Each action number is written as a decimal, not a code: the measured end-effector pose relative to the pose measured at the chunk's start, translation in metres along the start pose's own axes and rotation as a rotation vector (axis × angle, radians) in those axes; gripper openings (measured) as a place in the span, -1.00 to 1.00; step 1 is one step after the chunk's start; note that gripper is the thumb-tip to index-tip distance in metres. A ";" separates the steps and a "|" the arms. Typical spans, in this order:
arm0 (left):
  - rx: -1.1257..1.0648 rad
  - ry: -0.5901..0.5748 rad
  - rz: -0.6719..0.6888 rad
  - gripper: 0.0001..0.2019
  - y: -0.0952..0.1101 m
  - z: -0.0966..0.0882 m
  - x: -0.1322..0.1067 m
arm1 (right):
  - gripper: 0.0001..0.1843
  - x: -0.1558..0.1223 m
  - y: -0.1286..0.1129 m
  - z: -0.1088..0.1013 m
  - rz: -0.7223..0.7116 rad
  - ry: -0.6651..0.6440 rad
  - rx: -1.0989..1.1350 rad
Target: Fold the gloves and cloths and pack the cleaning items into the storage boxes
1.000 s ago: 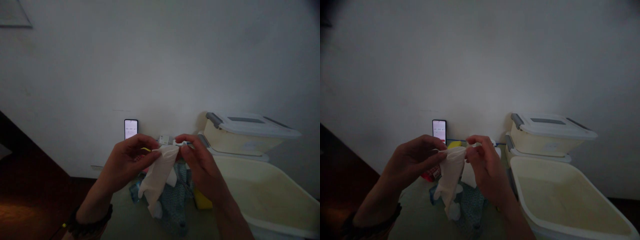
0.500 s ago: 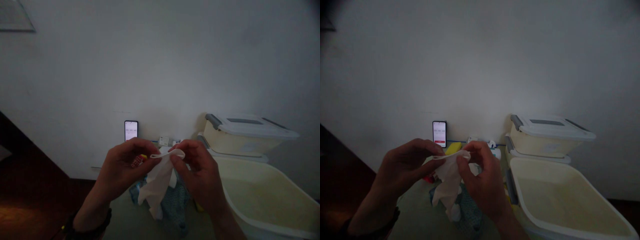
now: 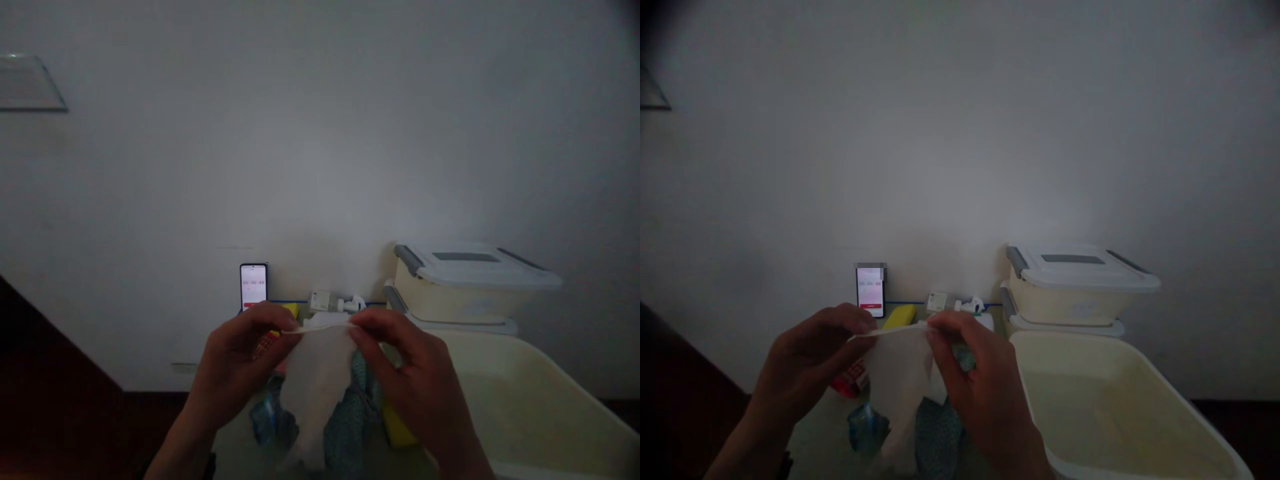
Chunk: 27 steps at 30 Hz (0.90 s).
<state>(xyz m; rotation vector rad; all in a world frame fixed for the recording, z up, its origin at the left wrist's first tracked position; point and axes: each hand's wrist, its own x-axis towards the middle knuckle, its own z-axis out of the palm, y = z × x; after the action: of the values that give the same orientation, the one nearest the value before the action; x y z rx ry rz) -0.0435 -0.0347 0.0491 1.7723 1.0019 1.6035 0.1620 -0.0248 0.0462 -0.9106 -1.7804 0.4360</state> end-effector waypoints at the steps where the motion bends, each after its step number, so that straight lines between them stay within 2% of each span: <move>1: 0.001 -0.003 0.005 -0.85 0.002 0.001 -0.002 | -0.95 -0.001 -0.002 -0.004 -0.011 -0.013 -0.023; 5: 0.015 -0.042 0.030 -0.81 0.011 0.004 -0.005 | -0.99 -0.004 -0.007 -0.021 -0.033 -0.143 -0.052; 9: 0.060 -0.073 0.017 -0.84 0.009 0.007 0.006 | -0.91 -0.004 -0.001 -0.033 0.005 -0.245 0.020; 13: 0.008 -0.203 -0.107 -0.95 -0.002 0.013 0.018 | -0.87 0.000 0.004 -0.038 0.018 -0.309 0.205; 15: -0.028 -0.232 -0.144 -0.95 -0.007 0.015 0.019 | -0.83 0.001 0.005 -0.037 0.007 -0.315 0.314; 18: -0.102 -0.227 -0.112 -0.95 -0.015 0.017 0.016 | -0.76 0.000 0.005 -0.032 0.039 -0.269 0.463; 24: -0.548 -0.298 -0.165 -0.91 -0.026 0.022 0.013 | -0.69 -0.005 0.005 -0.013 0.256 -0.268 0.804; 27: -0.649 -0.269 -0.100 -0.80 -0.025 0.029 0.014 | -0.63 -0.002 0.003 -0.007 0.273 -0.258 0.767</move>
<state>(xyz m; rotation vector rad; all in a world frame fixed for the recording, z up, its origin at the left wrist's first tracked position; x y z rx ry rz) -0.0190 -0.0065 0.0329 1.4041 0.3707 1.3698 0.1695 -0.0250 0.0459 -0.5512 -1.5089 1.3513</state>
